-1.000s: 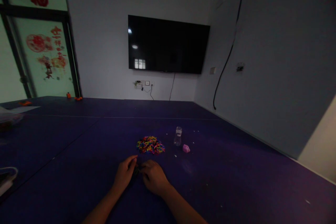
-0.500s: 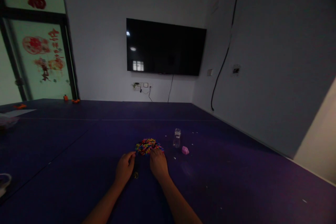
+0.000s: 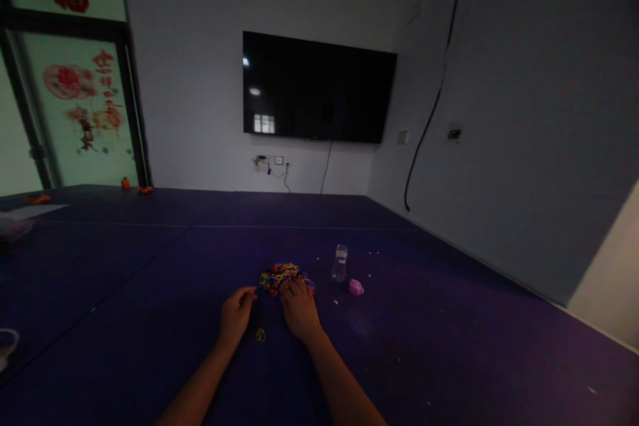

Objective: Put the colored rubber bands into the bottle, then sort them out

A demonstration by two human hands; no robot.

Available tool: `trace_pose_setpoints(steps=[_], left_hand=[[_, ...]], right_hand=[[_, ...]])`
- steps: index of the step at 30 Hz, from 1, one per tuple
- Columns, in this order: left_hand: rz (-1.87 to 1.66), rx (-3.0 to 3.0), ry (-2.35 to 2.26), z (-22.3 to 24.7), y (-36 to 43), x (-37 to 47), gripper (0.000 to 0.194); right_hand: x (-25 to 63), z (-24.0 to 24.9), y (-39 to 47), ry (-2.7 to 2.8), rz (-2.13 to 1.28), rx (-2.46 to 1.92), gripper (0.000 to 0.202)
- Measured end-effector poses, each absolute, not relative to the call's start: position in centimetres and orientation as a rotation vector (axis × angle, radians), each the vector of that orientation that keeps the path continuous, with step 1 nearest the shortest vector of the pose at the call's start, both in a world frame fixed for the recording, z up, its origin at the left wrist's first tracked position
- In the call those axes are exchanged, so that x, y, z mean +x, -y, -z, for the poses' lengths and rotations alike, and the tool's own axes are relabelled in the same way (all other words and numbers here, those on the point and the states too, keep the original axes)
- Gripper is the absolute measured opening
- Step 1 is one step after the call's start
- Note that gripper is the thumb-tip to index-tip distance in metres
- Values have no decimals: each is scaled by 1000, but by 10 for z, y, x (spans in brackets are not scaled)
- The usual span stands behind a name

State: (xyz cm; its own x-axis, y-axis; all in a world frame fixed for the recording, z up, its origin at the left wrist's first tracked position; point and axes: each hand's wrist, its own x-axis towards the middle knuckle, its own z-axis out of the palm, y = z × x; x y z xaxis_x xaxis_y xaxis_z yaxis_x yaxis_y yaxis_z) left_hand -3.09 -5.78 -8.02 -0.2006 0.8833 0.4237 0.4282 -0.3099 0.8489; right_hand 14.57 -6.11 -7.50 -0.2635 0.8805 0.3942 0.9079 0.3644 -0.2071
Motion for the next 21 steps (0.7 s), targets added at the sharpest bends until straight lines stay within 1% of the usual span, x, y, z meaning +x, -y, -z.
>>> trace_pose_setpoints(steps=[10, 21], left_hand=[[-1495, 1641, -1534, 79, 60, -30, 42], [-1477, 1675, -1537, 78, 61, -31, 40]], right_hand=[[147, 78, 57, 2206, 43, -1569, 39], [147, 77, 56, 2167, 5, -1549, 41]])
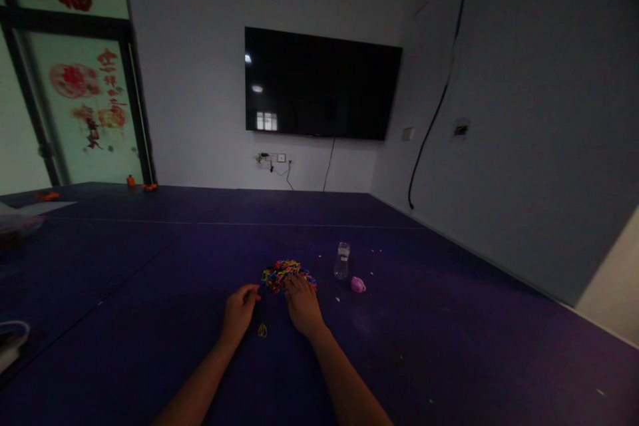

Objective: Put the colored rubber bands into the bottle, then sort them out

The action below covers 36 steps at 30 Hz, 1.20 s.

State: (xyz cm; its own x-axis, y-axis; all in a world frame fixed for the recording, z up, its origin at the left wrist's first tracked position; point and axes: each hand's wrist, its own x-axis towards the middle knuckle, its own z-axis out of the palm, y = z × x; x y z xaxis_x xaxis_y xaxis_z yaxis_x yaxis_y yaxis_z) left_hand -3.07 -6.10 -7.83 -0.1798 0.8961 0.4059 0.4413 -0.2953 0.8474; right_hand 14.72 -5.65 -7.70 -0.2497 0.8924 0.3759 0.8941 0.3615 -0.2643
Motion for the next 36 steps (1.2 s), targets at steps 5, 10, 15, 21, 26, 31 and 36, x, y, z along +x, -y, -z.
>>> trace_pose_setpoints(steps=[5, 10, 15, 21, 26, 31, 36], left_hand=[[-1469, 1690, -1541, 77, 63, -31, 39], [-1471, 1690, -1546, 77, 63, -30, 40], [-1470, 1686, -1540, 76, 63, -29, 42], [-1462, 1678, -1533, 77, 62, -30, 41], [-1456, 1677, -1536, 77, 62, -30, 42], [-1453, 1675, -1537, 79, 61, -30, 41], [-1456, 1670, -1538, 81, 59, -31, 40]], right_hand=[[147, 81, 54, 2223, 36, -1553, 40], [148, 83, 53, 2233, 35, -1553, 40], [148, 83, 52, 2237, 23, -1572, 40], [148, 81, 53, 2241, 26, -1553, 40], [148, 80, 54, 2222, 42, -1542, 40], [148, 82, 54, 2162, 42, -1492, 40], [149, 85, 48, 2038, -6, -1418, 38]])
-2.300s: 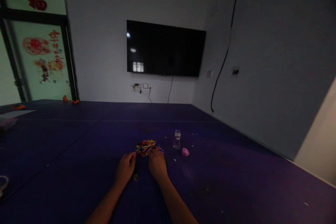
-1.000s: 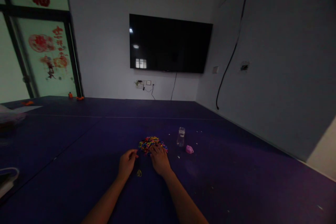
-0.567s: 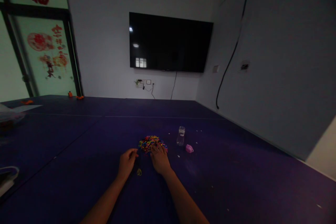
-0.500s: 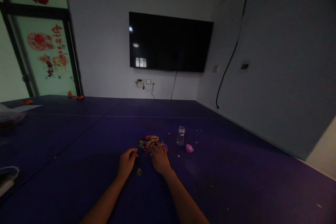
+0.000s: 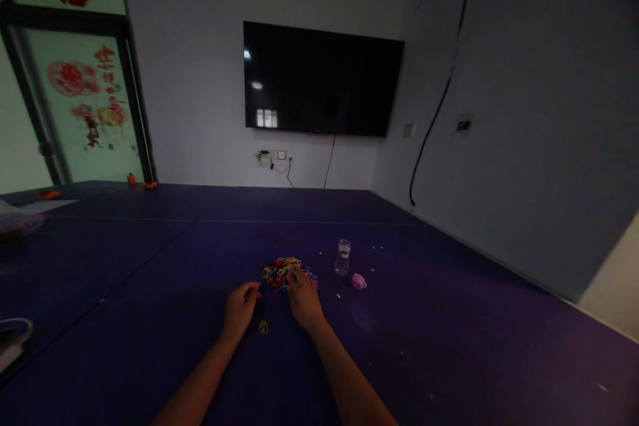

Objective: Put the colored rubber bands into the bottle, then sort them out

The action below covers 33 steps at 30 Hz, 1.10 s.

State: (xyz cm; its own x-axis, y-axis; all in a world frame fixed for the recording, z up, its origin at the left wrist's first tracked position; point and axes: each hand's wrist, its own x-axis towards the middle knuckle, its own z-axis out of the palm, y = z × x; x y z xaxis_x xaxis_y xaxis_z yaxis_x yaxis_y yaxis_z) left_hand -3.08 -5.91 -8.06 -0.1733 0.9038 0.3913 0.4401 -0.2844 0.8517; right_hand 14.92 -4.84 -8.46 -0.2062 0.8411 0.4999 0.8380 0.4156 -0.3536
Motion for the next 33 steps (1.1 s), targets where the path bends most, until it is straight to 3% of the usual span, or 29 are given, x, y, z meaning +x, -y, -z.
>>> trace_pose_setpoints(steps=[11, 20, 33], left_hand=[[-1461, 1683, -1527, 80, 60, -32, 40], [-1463, 1685, -1525, 77, 63, -30, 39], [-1443, 1678, -1534, 78, 62, -30, 42]], right_hand=[[162, 88, 40, 1647, -143, -1264, 29], [157, 82, 43, 1922, -115, -1375, 22], [152, 82, 53, 2042, -43, -1539, 30]])
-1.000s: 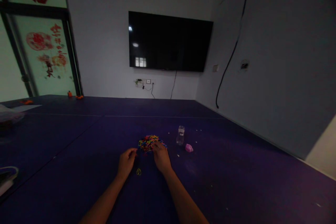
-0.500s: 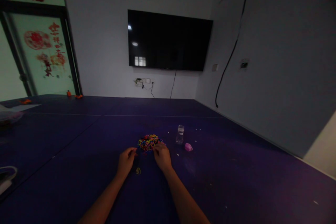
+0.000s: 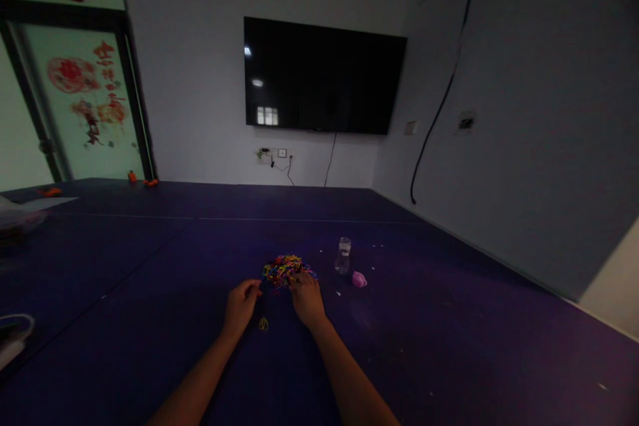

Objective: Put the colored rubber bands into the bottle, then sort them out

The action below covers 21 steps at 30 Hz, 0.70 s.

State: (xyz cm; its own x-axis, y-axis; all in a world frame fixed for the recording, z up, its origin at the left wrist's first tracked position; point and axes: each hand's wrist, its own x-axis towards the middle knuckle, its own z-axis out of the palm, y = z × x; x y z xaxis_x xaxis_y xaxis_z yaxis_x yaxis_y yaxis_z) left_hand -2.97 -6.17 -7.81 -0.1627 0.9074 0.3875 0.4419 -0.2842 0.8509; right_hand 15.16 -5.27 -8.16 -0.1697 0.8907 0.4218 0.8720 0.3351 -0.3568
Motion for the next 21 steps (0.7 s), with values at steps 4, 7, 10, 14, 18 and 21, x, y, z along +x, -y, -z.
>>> trace_pose_setpoints(steps=[4, 7, 10, 14, 18, 21], left_hand=[[-1447, 1676, -1534, 77, 62, -29, 41], [-1455, 1675, -1527, 76, 62, -29, 40], [-1459, 1674, -1509, 76, 62, -30, 40], [-1459, 1676, -1465, 76, 64, -28, 40], [-1460, 1682, -1415, 76, 65, -27, 41], [-1468, 1670, -1403, 75, 65, -27, 44]], right_hand=[[152, 81, 51, 2008, -81, -1524, 29], [153, 81, 47, 1946, -150, -1453, 27], [156, 81, 43, 1878, -264, -1283, 27], [159, 81, 41, 1724, -414, -1088, 30], [158, 80, 43, 1583, -496, -1033, 30], [152, 80, 47, 1541, -576, -992, 29]])
